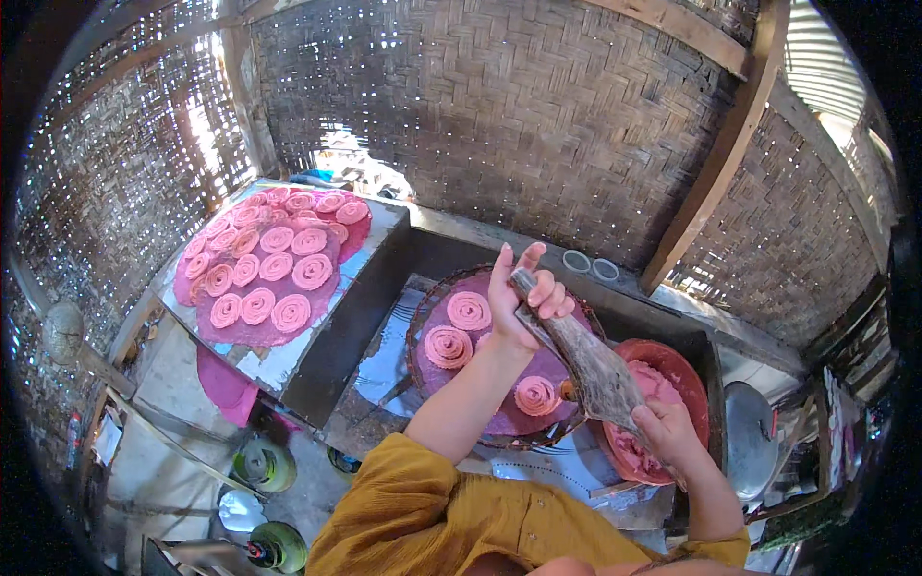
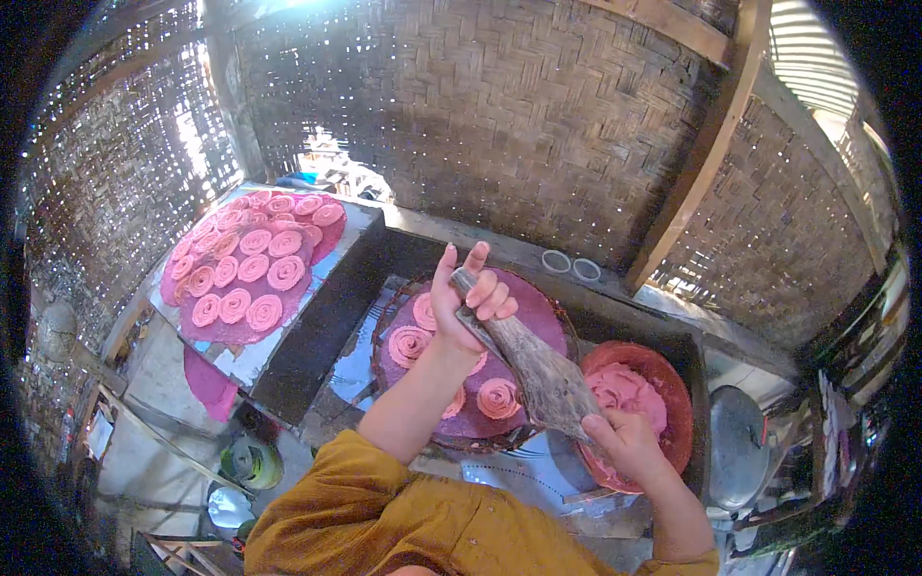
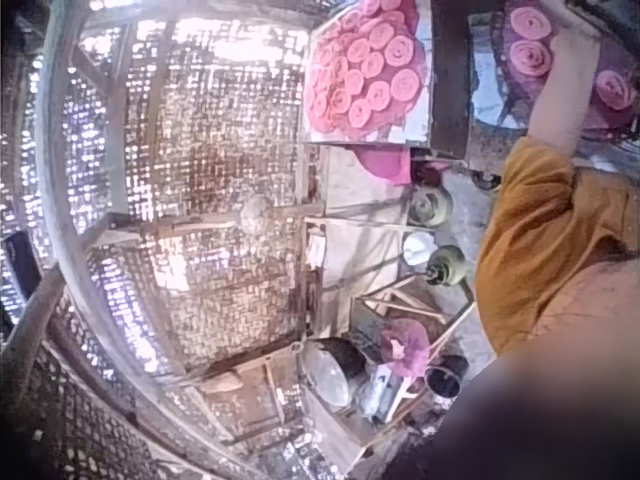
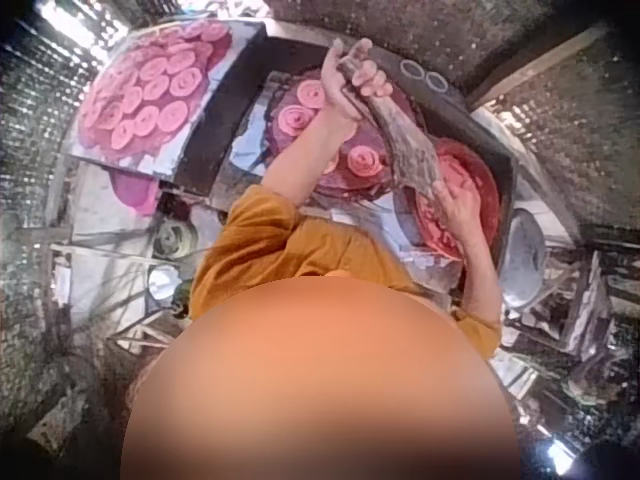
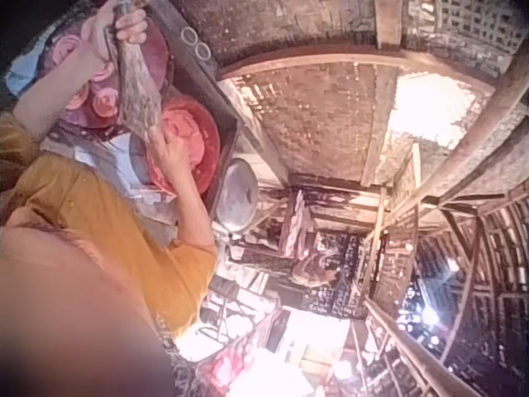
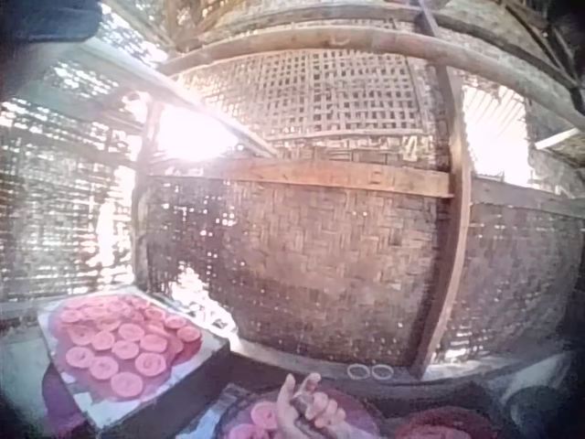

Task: The person scoops pink dough from a red bowl and places it onto a wooden rolling tool. They roll the dough into a spiral shape and place the finished item onto a purple tray. This process is repeated multiple times to create a batch of spiral-shaped dough items.

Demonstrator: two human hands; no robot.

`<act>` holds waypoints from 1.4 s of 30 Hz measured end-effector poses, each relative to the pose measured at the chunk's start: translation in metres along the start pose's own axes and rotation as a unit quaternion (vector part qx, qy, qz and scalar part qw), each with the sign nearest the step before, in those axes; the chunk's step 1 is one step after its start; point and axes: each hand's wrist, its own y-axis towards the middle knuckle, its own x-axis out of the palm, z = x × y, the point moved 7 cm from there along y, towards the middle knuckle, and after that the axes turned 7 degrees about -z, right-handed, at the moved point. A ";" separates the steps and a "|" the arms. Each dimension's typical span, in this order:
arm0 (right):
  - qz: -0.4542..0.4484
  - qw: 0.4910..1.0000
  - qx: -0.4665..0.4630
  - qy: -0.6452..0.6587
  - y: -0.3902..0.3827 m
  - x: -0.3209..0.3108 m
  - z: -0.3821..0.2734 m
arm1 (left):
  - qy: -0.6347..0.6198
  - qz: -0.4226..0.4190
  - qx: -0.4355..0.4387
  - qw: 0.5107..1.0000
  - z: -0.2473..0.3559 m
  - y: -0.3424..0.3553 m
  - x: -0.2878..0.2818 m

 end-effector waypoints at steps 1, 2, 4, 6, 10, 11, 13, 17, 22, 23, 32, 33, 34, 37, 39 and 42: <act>0.010 1.000 -0.002 -0.016 0.000 -0.001 -0.003 | -0.001 -0.001 -0.002 1.000 -0.002 0.002 -0.002; 0.020 0.999 -0.004 -0.031 0.000 -0.002 -0.004 | -0.003 -0.002 -0.004 1.000 -0.004 0.005 -0.005; 0.021 0.999 0.010 -0.037 0.002 0.000 0.005 | -0.006 -0.001 -0.010 1.000 -0.009 0.010 -0.012; 0.030 0.999 0.014 -0.043 0.006 0.002 0.012 | -0.007 0.002 -0.018 1.000 -0.012 0.015 -0.019; 0.049 0.997 0.002 -0.055 0.015 0.004 0.017 | 0.006 -0.010 -0.031 0.999 -0.013 0.025 -0.029; 0.050 0.997 -0.004 -0.056 0.018 0.005 0.017 | 0.007 -0.022 -0.035 0.999 -0.013 0.028 -0.032; 0.048 0.998 0.010 -0.038 0.022 0.008 0.021 | 0.014 0.018 -0.046 0.999 -0.014 0.029 -0.041; 0.017 0.998 0.064 0.017 0.023 0.015 0.031 | 0.093 0.204 -0.141 0.964 -0.027 0.017 -0.057; 0.059 0.994 0.056 0.069 0.025 0.017 0.037 | 0.506 0.241 -0.516 0.648 -0.048 -0.069 -0.116; 0.046 0.992 0.076 0.093 0.024 0.019 0.037 | 0.526 0.218 -0.515 0.641 -0.050 -0.072 -0.111; 0.084 0.988 0.062 0.115 0.037 0.036 0.076 | 0.553 0.208 -0.466 0.658 -0.044 -0.101 -0.151; 0.093 0.985 0.065 0.130 0.036 0.035 0.079 | 0.589 0.196 -0.464 0.632 -0.040 -0.100 -0.148; 0.099 0.982 0.066 0.146 0.035 0.034 0.081 | 0.625 0.186 -0.459 0.603 -0.035 -0.097 -0.144; 0.122 0.976 0.065 0.170 0.029 0.024 0.070 | 0.738 0.120 -0.399 0.531 -0.020 -0.097 -0.142; 0.131 0.973 0.062 0.180 0.026 0.019 0.065 | 0.746 0.124 -0.406 0.513 -0.015 -0.103 -0.129; 0.135 0.969 0.058 0.200 0.022 0.018 0.066 | 0.757 0.116 -0.424 0.484 -0.013 -0.108 -0.105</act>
